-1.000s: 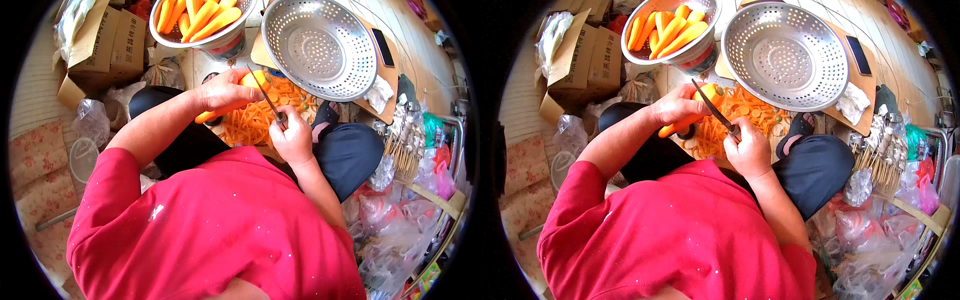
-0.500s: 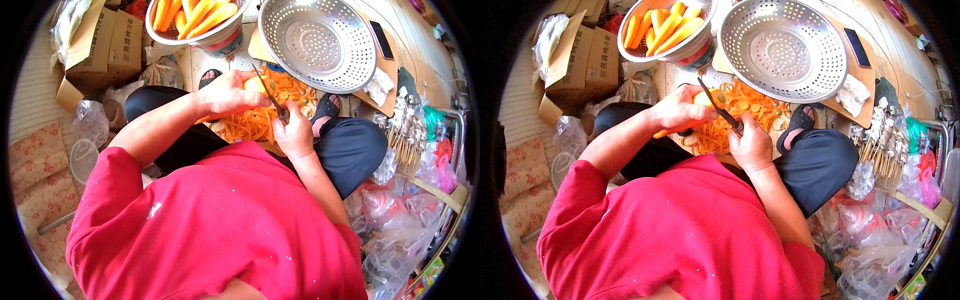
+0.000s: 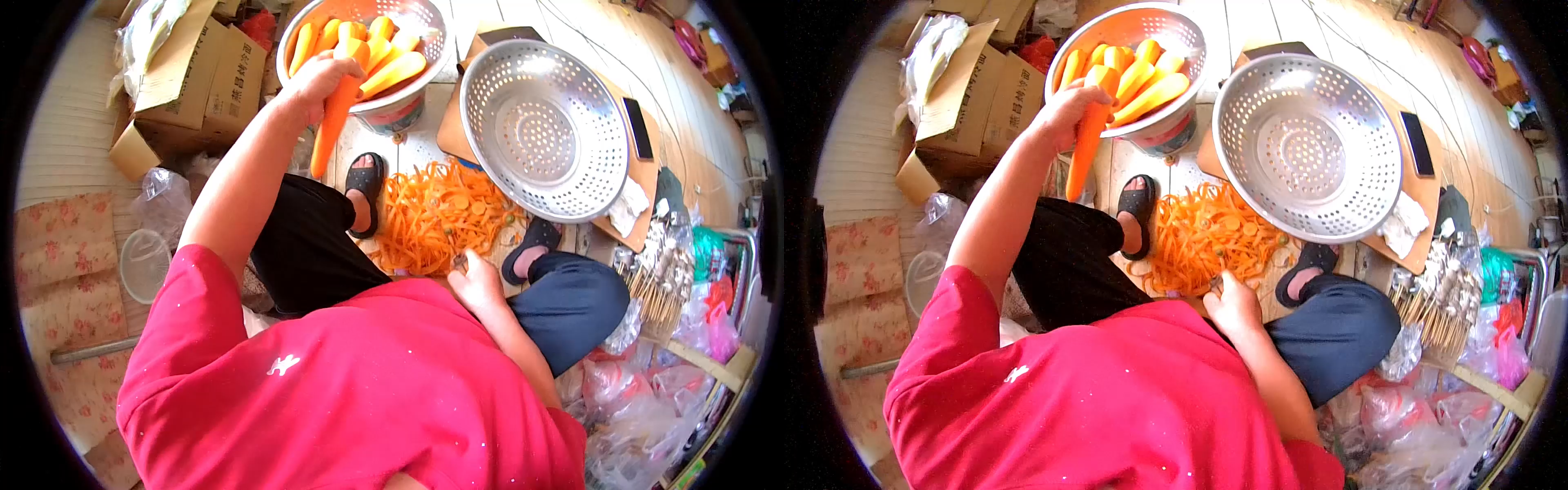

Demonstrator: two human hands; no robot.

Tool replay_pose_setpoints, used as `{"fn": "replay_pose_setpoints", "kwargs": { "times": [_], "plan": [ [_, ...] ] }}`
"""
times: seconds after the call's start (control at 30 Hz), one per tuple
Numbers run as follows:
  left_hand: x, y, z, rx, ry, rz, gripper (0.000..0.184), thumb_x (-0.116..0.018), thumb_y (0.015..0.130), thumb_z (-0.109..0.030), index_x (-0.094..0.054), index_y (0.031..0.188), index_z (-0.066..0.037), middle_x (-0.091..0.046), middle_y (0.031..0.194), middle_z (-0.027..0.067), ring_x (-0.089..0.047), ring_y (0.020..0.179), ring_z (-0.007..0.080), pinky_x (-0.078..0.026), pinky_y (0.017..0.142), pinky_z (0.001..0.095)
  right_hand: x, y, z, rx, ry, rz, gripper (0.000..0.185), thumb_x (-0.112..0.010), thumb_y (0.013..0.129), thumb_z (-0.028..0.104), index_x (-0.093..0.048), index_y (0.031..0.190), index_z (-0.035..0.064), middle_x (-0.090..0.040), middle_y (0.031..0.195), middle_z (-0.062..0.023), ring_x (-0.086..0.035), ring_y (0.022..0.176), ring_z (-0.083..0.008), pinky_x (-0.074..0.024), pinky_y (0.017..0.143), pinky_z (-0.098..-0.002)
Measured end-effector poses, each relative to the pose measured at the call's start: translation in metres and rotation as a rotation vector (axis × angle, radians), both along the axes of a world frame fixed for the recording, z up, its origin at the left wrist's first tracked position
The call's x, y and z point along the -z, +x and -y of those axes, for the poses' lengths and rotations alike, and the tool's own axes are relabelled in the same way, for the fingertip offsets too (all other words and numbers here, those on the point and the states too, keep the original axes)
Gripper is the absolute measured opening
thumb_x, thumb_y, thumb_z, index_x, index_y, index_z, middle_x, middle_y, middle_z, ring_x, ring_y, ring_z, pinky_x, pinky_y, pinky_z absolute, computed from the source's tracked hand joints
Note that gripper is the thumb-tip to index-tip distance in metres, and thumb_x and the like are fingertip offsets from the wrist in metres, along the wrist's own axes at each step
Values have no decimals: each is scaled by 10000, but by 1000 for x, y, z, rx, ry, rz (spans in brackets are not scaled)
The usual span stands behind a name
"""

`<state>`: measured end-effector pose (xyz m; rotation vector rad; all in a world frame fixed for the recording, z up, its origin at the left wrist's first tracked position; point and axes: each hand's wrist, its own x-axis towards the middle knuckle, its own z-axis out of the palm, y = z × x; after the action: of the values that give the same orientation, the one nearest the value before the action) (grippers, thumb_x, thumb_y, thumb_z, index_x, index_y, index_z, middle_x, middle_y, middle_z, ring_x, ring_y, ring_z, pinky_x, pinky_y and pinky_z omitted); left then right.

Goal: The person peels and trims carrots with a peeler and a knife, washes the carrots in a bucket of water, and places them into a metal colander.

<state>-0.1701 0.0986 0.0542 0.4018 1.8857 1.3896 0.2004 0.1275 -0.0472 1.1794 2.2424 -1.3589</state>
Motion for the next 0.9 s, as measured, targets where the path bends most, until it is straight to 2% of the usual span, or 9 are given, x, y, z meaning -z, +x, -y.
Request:
{"fn": "replay_pose_setpoints", "kwargs": {
  "times": [0.2,0.27,0.3,0.37,0.43,0.5,0.63,0.8,0.9],
  "plan": [
    [49,-103,-31,-128,-204,-422,430,-671,771,-105,-547,1169,-1,-630,907,146,-643,811,290,-531,762,393,6,-10,-8,-67,-19,4,435,-586,745,237,-568,1147,72,-642,891,-265,-618,870,-435,-495,766,-483],
    [50,-106,-41,-148,-574,-985,512,-656,779,-119,-511,1266,-51,-625,1024,166,-614,969,333,-490,890,414,12,-9,-7,-64,-24,-9,427,-593,746,238,-568,1136,65,-640,876,-265,-619,858,-435,-494,755,-484],
    [59,-111,-46,-149,-573,-985,512,-656,779,-119,-511,1266,-51,-625,1024,166,-614,969,333,-490,890,414,14,-9,-8,-58,-28,-25,420,-600,746,239,-568,1124,58,-639,862,-266,-620,847,-435,-493,744,-486],
    [83,-121,-54,-188,-727,-1369,518,-624,800,-141,-490,1299,-110,-592,1131,178,-546,1109,341,-431,980,415,11,-12,-12,-48,-76,-53,401,-612,753,234,-567,1103,45,-637,839,-264,-620,830,-434,-487,729,-490],
    [75,-105,-66,-21,-450,-1411,408,-597,831,-212,-557,1229,-129,-591,1138,195,-555,1099,342,-444,955,401,12,-14,-14,-50,-104,-104,394,-616,762,227,-562,1108,47,-638,833,-256,-620,825,-432,-483,727,-492],
    [70,-83,-85,294,-437,-1052,397,-630,813,-275,-589,1182,-132,-617,1110,204,-601,1033,342,-472,913,410,15,-15,-15,-64,-91,-81,397,-616,770,228,-556,1122,55,-641,843,-251,-619,828,-431,-484,731,-489],
    [73,-35,-121,732,-792,-1085,473,-668,780,-324,-589,1144,-32,-642,1084,193,-630,1003,320,-501,871,391,8,-22,-19,-47,-83,-80,401,-623,783,233,-551,1138,61,-644,853,-245,-620,839,-428,-489,740,-484],
    [129,-38,-131,637,-855,-1306,356,-530,863,-209,-523,1164,-19,-596,1170,199,-604,1051,338,-497,879,421,5,-20,-21,-85,-88,-81,387,-622,800,218,-547,1136,43,-643,851,-241,-620,842,-423,-487,739,-486],
    [130,-39,-129,554,-751,-1304,421,-576,839,-260,-512,1155,10,-614,1129,207,-612,1032,336,-494,875,414,2,-19,-22,-63,-83,-89,388,-621,796,215,-545,1128,30,-642,848,-241,-620,840,-425,-486,733,-488]
  ]
}}
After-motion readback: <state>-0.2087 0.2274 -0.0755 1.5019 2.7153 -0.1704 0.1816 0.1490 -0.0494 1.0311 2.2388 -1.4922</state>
